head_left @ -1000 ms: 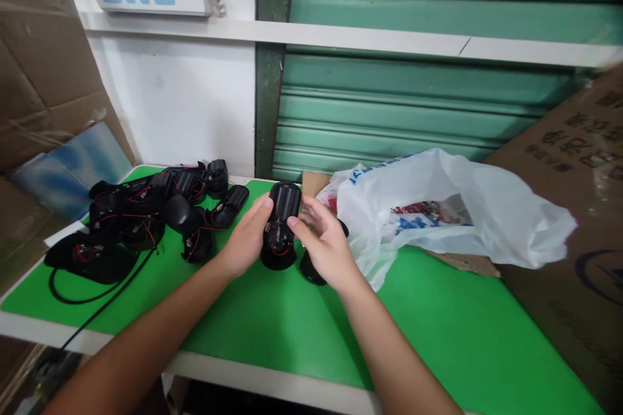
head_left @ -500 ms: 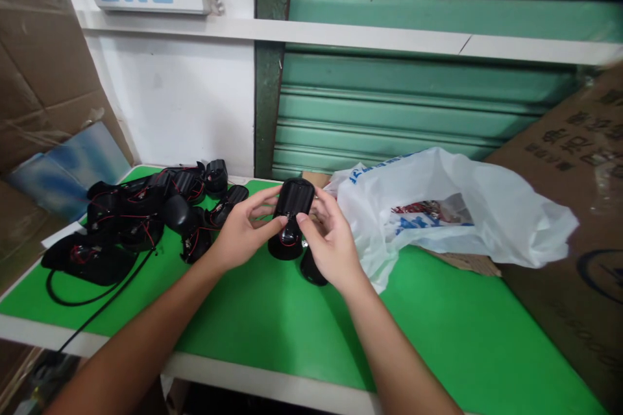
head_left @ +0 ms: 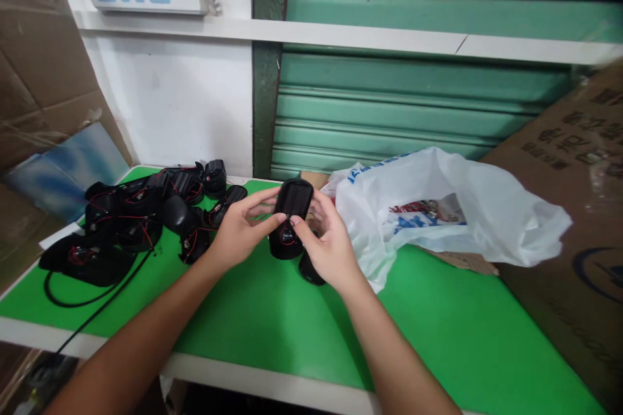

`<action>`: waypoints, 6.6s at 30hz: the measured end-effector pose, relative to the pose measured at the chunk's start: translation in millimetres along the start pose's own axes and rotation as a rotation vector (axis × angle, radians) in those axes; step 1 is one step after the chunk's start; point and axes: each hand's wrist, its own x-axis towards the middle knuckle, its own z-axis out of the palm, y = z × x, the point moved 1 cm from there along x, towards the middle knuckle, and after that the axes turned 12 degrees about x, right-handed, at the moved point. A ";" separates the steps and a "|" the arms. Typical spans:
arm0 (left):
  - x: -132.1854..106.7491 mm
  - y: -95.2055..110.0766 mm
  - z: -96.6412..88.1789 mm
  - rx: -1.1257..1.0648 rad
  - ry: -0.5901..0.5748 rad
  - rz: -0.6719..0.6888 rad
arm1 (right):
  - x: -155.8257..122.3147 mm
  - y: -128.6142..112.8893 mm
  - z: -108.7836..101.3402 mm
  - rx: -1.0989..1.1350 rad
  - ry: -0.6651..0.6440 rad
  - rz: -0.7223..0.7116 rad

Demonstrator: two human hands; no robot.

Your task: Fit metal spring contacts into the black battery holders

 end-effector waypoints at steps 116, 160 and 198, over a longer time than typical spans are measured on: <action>-9.7 -10.8 27.0 -0.201 -0.031 -0.280 | -8.4 -4.3 7.2 -0.800 -0.094 -0.479; -5.7 1.0 4.3 0.078 -0.105 -0.010 | 3.4 1.6 -3.5 -0.076 0.040 0.057; -15.5 -7.2 20.6 0.232 0.073 0.057 | -2.1 15.0 4.6 -0.103 0.102 0.036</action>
